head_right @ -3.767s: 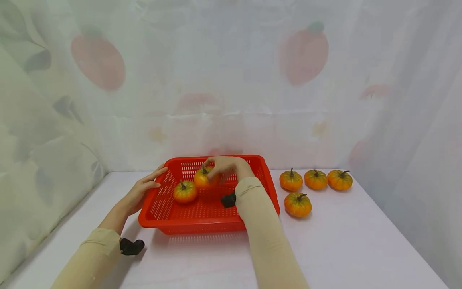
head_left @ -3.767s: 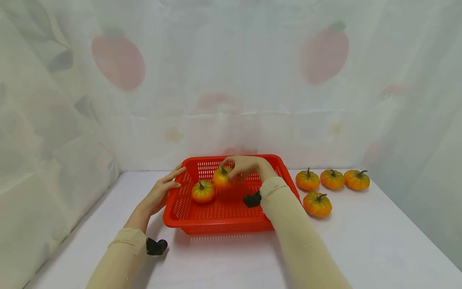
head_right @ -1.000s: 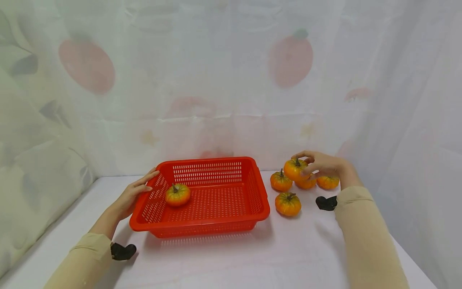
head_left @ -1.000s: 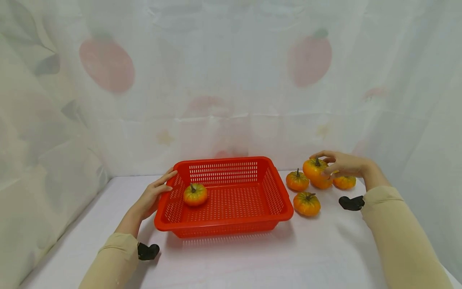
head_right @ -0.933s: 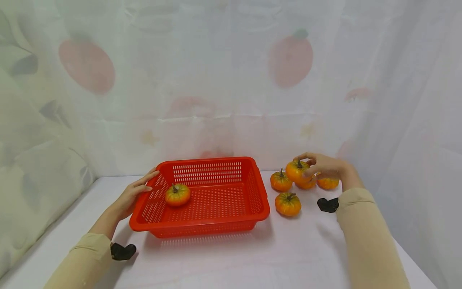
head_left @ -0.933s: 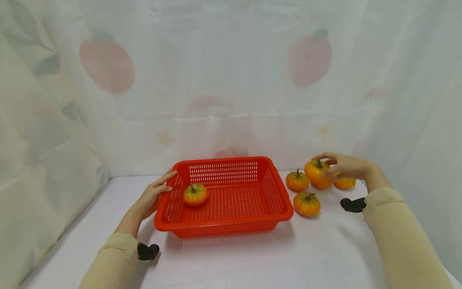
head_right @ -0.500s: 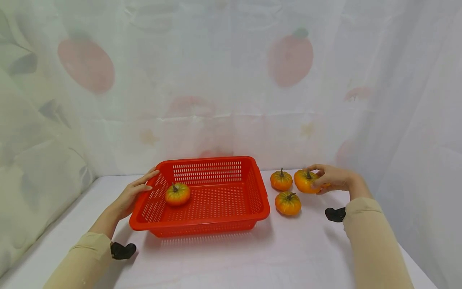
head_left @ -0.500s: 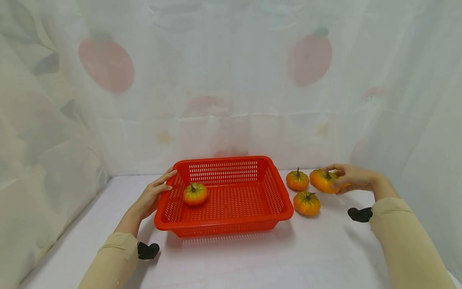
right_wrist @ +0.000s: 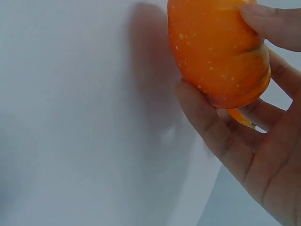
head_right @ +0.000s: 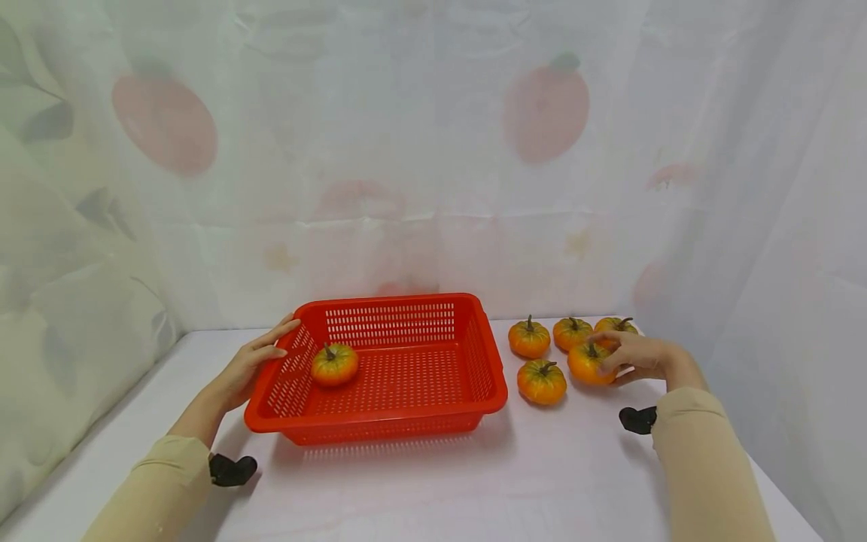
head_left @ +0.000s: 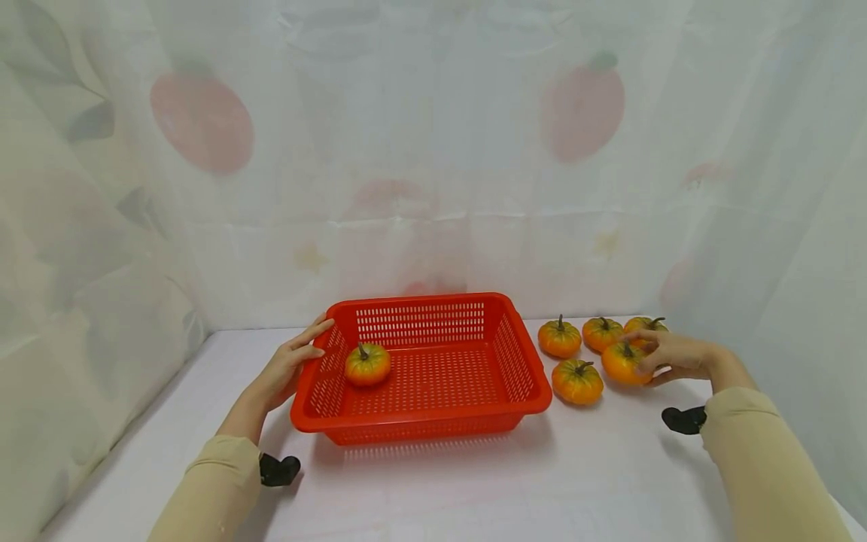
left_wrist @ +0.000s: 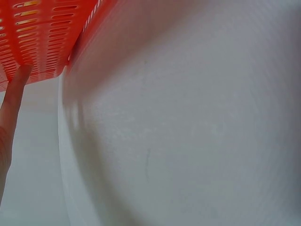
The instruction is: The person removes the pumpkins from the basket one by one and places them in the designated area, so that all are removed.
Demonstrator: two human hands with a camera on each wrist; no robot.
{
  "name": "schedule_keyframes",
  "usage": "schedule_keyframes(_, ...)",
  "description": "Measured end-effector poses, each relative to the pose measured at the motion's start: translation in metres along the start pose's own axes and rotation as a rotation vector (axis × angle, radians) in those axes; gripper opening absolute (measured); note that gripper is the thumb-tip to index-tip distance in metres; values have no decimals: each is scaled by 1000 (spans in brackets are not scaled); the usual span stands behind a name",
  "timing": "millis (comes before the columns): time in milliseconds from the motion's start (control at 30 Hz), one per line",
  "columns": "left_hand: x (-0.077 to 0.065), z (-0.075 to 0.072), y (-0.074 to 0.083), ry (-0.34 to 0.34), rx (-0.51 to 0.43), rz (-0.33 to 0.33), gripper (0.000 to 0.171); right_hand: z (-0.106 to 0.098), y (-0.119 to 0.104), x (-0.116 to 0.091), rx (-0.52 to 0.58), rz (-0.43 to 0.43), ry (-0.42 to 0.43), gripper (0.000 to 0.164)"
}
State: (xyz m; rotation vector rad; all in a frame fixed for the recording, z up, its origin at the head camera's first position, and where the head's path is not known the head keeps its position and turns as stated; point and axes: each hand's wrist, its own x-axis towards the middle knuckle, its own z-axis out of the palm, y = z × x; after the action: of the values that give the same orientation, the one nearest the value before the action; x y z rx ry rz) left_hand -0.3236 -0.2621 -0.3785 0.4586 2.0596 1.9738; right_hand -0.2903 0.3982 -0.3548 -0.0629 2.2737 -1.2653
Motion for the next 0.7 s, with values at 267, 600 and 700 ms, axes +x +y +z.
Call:
schedule_keyframes(267,-1,1,1,-4,-2,0,63,0,13,2,-33,-9,-13,86)
schedule_keyframes(600,-2,2,3,5,14,1,63,1,16,2,-52,4,-13,84)
schedule_keyframes(700,-2,2,3,11,21,-7,63,2,16,1,-56,0,-26,81)
